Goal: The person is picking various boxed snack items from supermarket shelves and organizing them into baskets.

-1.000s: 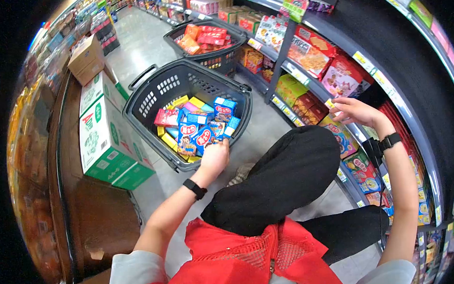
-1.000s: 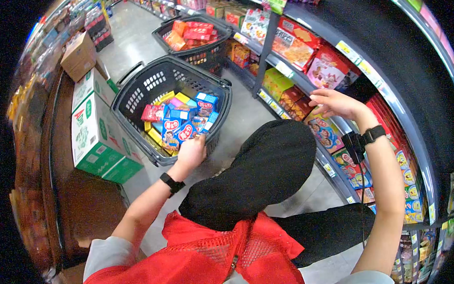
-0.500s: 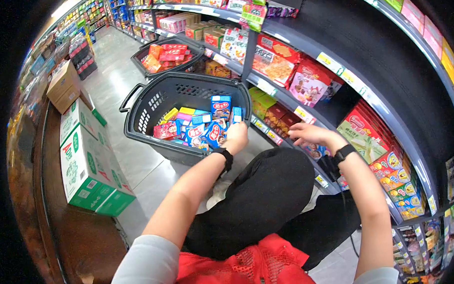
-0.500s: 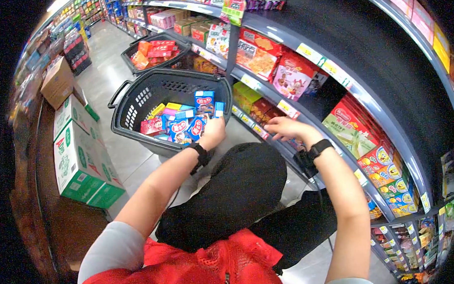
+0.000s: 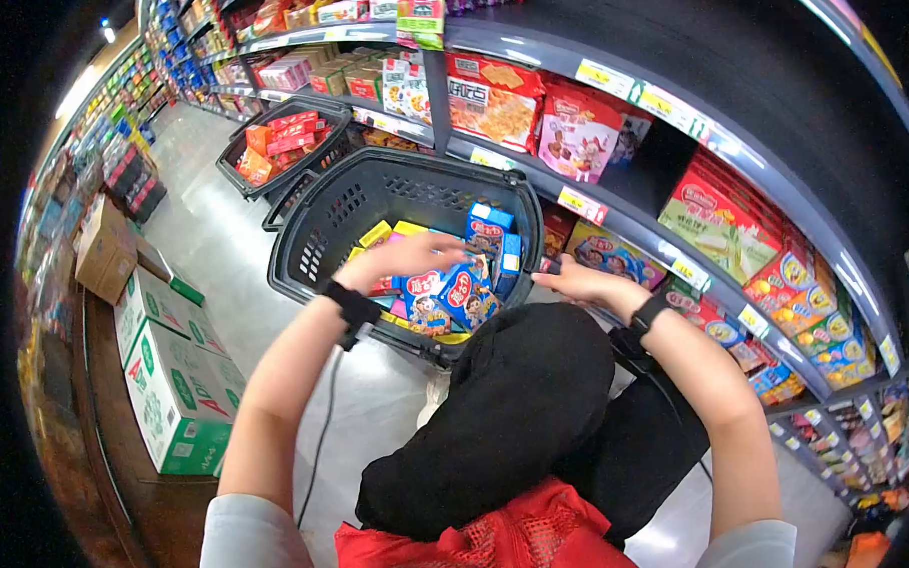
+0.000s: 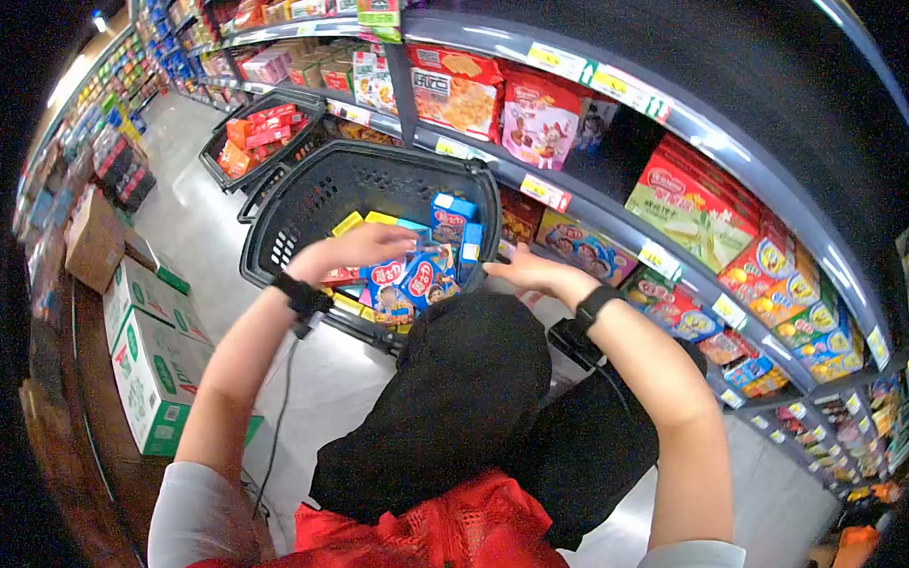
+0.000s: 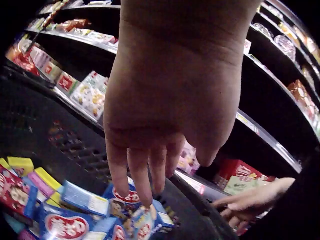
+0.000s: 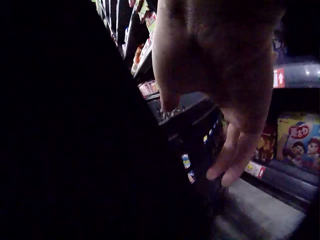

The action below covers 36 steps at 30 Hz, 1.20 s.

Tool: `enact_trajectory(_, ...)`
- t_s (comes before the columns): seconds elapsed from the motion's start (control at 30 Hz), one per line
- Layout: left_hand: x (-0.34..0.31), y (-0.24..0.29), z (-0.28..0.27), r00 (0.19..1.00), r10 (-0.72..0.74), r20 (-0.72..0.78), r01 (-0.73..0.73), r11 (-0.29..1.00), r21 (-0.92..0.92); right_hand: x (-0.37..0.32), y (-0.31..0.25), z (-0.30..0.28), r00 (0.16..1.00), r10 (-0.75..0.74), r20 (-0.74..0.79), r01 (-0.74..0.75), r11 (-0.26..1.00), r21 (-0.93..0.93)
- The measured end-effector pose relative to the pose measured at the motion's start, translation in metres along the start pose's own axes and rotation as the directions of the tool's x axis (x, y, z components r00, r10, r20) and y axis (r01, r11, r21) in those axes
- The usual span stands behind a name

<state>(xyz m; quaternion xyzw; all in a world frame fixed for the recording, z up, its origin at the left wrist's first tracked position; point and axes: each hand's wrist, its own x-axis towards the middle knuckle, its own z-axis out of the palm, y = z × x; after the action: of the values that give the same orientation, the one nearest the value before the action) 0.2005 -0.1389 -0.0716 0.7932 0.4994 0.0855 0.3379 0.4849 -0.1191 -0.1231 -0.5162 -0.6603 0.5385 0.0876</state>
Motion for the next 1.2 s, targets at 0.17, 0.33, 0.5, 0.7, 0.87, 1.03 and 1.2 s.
enact_trajectory(0.17,-0.068,-0.022,-0.041,0.966,-0.239,-0.098,0.23,0.969,-0.089,0.067,0.011,0.049,0.953,-0.127,-0.275,0.059,0.968,-0.245)
enact_trajectory(0.33,-0.163,-0.034,-0.036,0.924,-0.377,-0.067,0.362,0.917,-0.168,0.071,0.002,0.031,0.984,-0.044,-0.171,0.096,0.945,0.311)
enact_trajectory(0.5,-0.235,0.011,-0.065,0.855,-0.461,-0.237,0.467,0.884,-0.033,0.069,-0.005,0.03,1.0,0.002,-0.003,-0.001,0.912,0.41)
enact_trajectory(0.7,-0.253,0.025,-0.113,0.864,-0.406,-0.298,0.458,0.88,0.128,0.067,0.01,0.022,0.997,-0.015,-0.08,0.034,0.97,0.24)
enact_trajectory(0.87,-0.183,0.022,-0.149,0.919,-0.269,-0.289,0.355,0.884,0.305,0.019,0.038,0.024,0.995,0.073,-0.074,-0.052,0.966,0.253)
enact_trajectory(1.03,-0.075,0.016,-0.145,0.95,-0.087,-0.3,0.222,0.863,0.453,-0.037,0.079,0.007,0.971,0.231,-0.059,-0.199,0.922,0.331)
enact_trajectory(1.2,-0.003,-0.049,-0.088,0.936,-0.085,-0.341,0.313,0.644,0.698,-0.093,0.152,-0.03,0.957,0.285,0.055,-0.286,0.897,0.338)
